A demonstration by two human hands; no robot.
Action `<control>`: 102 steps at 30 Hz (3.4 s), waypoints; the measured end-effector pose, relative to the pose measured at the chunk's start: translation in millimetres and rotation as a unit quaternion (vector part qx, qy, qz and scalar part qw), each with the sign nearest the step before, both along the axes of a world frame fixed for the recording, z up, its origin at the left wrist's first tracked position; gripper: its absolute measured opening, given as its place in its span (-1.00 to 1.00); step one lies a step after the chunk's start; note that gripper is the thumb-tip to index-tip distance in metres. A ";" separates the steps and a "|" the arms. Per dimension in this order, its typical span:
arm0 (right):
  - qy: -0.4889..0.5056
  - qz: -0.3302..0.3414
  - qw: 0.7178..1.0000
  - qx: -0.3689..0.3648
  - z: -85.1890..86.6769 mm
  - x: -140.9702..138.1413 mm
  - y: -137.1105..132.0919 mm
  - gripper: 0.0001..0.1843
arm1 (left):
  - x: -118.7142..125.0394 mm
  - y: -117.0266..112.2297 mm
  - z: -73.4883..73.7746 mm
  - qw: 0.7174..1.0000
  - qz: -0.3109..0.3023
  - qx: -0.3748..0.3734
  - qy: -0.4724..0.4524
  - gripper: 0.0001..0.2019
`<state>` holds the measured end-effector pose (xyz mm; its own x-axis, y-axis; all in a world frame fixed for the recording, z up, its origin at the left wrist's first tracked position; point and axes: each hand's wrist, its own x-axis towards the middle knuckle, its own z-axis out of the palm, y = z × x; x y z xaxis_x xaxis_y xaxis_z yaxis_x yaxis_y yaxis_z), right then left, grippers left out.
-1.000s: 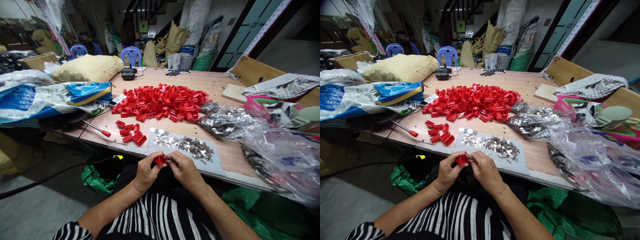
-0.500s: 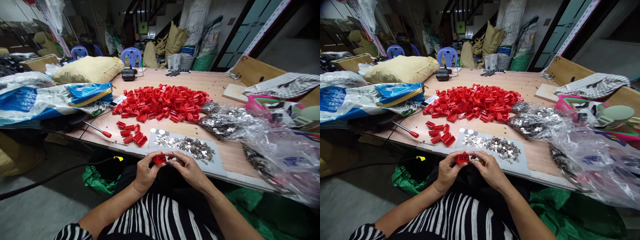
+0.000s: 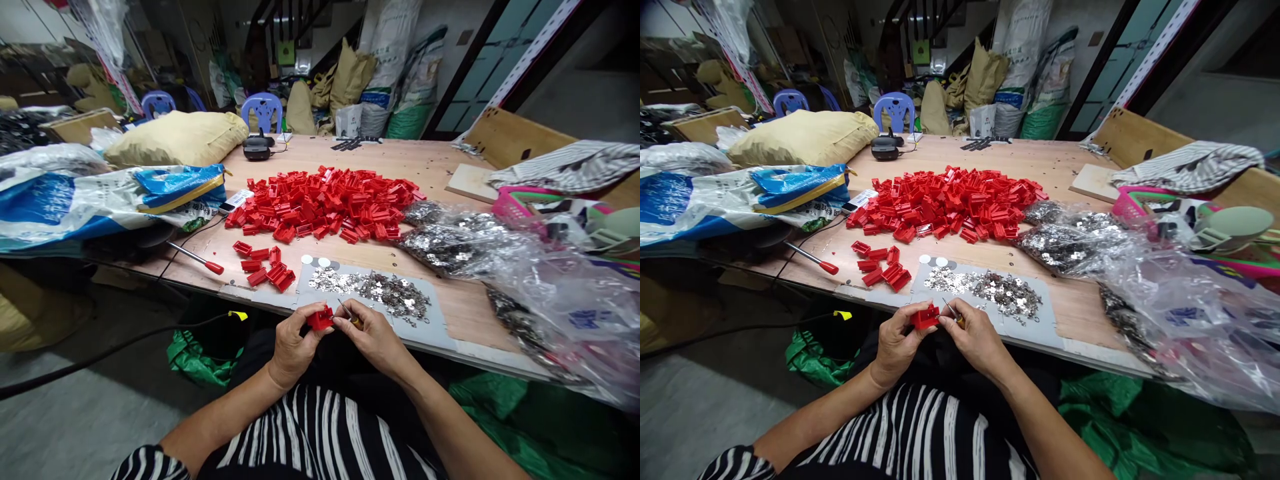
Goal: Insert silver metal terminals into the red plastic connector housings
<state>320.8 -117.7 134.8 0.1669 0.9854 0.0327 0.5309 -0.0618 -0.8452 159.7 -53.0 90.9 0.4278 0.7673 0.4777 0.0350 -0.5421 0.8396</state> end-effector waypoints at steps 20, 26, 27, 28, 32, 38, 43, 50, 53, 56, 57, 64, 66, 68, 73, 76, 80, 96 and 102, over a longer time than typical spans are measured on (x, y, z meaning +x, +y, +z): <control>0.236 0.030 0.966 -0.104 -1.3 12.1 2.8 -0.60 | 3.4 -3.6 1.5 0.999 -0.022 0.024 -0.003 -0.67; 0.233 0.035 0.968 -0.091 -4.6 10.2 2.7 -0.64 | 4.0 -4.2 2.8 0.999 -0.026 0.025 -0.007 -0.67; 0.232 0.036 0.968 -0.089 -5.3 9.7 2.7 -0.65 | 4.0 -4.5 2.8 0.999 -0.027 0.026 -0.008 -0.67; 0.232 0.036 0.968 -0.088 -6.0 9.0 2.7 -0.65 | 3.9 -4.8 2.7 0.999 -0.028 0.027 -0.007 -0.67; 0.244 0.029 0.965 -0.090 -8.1 5.1 3.6 -0.63 | 3.3 -6.5 1.6 0.999 -0.034 0.037 0.003 -0.68; 0.264 0.007 0.960 -0.094 -6.6 1.6 5.2 -0.58 | 2.5 -3.5 0.2 0.999 -0.042 -0.022 0.003 -0.67; 0.306 0.022 0.945 -0.110 -6.4 4.7 4.1 -0.57 | 1.7 -0.2 -0.1 0.994 -0.051 -0.099 -0.020 -0.68; 0.264 0.010 0.959 -0.104 -9.8 6.1 4.5 -0.57 | 0.7 0.0 -0.1 0.996 -0.056 -0.065 -0.006 -0.67; 0.252 0.018 0.963 -0.098 -12.0 6.0 5.1 -0.60 | 0.3 -1.0 1.5 0.997 -0.060 -0.045 0.002 -0.68; 0.263 0.019 0.960 -0.094 -16.7 4.9 3.8 -0.59 | -0.1 -2.5 2.1 0.998 -0.064 -0.026 0.014 -0.69; 0.266 0.016 0.959 -0.094 -18.5 4.3 2.8 -0.57 | -0.2 -3.0 1.9 0.997 -0.067 -0.026 0.017 -0.69; 0.340 0.012 0.931 -0.135 -18.2 0.9 -7.3 -0.56 | 0.8 -4.6 -2.1 0.987 -0.099 -0.125 -0.003 -0.70; 0.361 0.023 0.923 -0.134 -14.7 0.9 -7.7 -0.55 | 1.1 -4.7 -2.3 0.985 -0.105 -0.134 -0.014 -0.70; 0.374 0.030 0.918 -0.131 -12.4 1.0 -7.0 -0.55 | 1.1 -4.6 -1.8 0.984 -0.105 -0.140 -0.020 -0.70; 0.409 0.032 0.903 -0.132 -14.9 1.3 -6.0 -0.55 | -0.9 -5.4 1.1 0.982 -0.104 -0.154 -0.020 -0.70; 0.446 0.037 0.883 -0.139 -18.6 1.6 -8.2 -0.54 | -3.0 -6.1 3.4 0.976 -0.126 -0.174 -0.029 -0.70; 0.503 0.038 0.851 -0.144 -24.3 -2.1 -12.8 -0.52 | -3.6 -3.5 4.7 0.949 -0.186 -0.237 -0.091 -0.71; -0.252 -0.052 0.965 -0.060 -9.6 39.4 15.9 -0.91 | -1.5 15.7 -5.3 0.962 -0.021 -0.258 -0.086 -0.68; -0.291 -0.050 0.953 -0.072 -20.7 26.8 16.0 -0.92 | 0.6 14.4 -3.9 0.973 -0.018 -0.225 -0.048 -0.69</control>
<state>347.6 -101.6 114.1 0.2553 0.9667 0.0147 0.8926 -0.2299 -0.3878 160.2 -38.6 87.1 0.4287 0.8932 0.1358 -0.0668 -0.1185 0.9907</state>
